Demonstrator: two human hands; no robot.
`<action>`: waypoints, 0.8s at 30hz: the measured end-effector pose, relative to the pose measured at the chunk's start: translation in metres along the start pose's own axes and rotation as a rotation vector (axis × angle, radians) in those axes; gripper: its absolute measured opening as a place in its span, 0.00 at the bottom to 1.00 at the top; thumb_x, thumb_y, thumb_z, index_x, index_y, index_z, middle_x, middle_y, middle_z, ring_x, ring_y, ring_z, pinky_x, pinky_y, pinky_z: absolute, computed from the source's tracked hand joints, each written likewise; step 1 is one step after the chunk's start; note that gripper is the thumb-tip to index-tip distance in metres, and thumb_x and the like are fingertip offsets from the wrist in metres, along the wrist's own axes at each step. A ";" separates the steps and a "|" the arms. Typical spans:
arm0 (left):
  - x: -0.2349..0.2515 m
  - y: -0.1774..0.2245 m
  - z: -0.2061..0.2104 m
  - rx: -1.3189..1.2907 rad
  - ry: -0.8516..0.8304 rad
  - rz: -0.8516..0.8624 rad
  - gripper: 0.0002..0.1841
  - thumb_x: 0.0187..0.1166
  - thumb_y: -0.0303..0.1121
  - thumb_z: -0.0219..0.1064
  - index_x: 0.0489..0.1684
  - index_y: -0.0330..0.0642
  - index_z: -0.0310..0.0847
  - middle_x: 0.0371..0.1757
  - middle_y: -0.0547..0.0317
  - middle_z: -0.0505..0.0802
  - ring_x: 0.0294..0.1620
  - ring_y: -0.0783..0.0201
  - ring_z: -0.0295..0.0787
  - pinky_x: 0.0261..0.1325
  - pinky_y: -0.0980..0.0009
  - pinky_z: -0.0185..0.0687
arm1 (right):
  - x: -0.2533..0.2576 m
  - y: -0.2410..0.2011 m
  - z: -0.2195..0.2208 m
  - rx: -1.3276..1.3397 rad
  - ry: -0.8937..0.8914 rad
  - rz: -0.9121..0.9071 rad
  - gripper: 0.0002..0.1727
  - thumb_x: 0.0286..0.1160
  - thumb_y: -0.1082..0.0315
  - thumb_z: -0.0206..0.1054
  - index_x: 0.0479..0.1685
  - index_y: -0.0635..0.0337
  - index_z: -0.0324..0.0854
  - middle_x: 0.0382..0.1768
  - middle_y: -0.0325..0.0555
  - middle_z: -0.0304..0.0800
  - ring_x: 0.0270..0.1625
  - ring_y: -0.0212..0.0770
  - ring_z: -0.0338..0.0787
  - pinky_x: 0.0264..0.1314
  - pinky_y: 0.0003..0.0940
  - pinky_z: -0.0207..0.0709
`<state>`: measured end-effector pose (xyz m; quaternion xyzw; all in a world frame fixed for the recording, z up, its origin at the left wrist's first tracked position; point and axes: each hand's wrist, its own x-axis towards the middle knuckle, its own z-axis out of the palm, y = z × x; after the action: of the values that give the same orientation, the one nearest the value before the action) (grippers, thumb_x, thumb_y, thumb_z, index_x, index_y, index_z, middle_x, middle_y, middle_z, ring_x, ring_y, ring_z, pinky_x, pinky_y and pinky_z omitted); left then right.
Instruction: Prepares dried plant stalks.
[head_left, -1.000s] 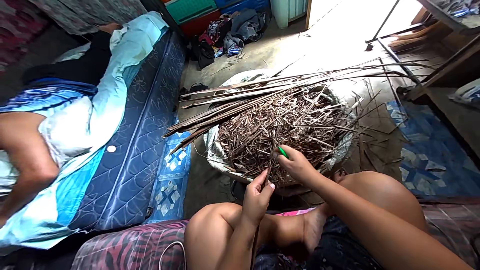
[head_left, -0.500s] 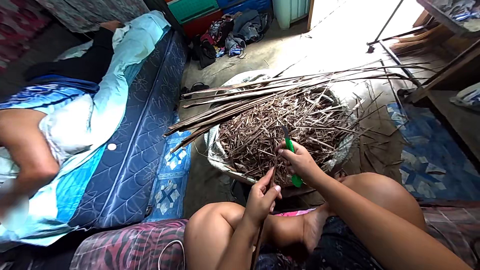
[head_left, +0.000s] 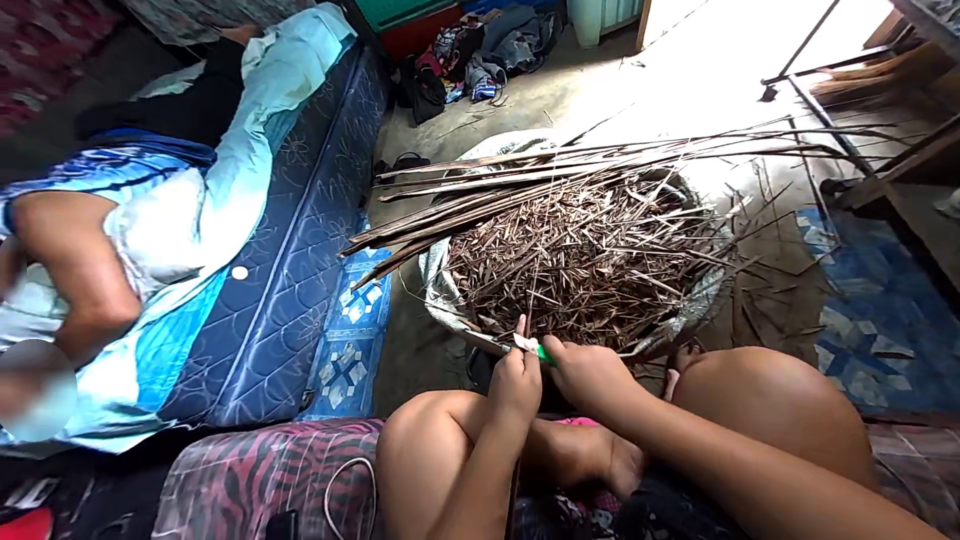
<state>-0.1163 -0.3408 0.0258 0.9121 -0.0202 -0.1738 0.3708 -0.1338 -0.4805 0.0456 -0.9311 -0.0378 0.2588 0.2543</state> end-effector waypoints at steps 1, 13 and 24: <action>0.000 0.001 0.000 0.061 0.004 -0.008 0.26 0.93 0.35 0.45 0.90 0.43 0.64 0.57 0.40 0.93 0.60 0.49 0.91 0.69 0.49 0.79 | -0.003 -0.008 0.000 -0.024 -0.035 0.046 0.19 0.92 0.64 0.48 0.72 0.62 0.72 0.53 0.64 0.91 0.56 0.65 0.93 0.53 0.62 0.84; -0.002 0.014 0.008 0.314 0.029 -0.039 0.23 0.94 0.37 0.46 0.75 0.34 0.77 0.57 0.39 0.93 0.59 0.43 0.91 0.64 0.44 0.81 | 0.003 -0.007 -0.012 0.001 -0.005 0.183 0.18 0.91 0.68 0.48 0.72 0.61 0.72 0.52 0.62 0.91 0.58 0.63 0.93 0.54 0.60 0.84; -0.001 0.014 0.007 0.305 0.034 -0.035 0.25 0.95 0.39 0.45 0.90 0.45 0.65 0.68 0.41 0.89 0.64 0.46 0.90 0.67 0.47 0.81 | 0.026 -0.001 -0.013 0.026 0.013 0.252 0.20 0.91 0.70 0.46 0.77 0.61 0.69 0.56 0.62 0.91 0.62 0.63 0.92 0.58 0.60 0.83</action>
<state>-0.1180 -0.3558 0.0314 0.9609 -0.0239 -0.1596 0.2251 -0.1050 -0.4806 0.0439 -0.9267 0.0844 0.2832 0.2320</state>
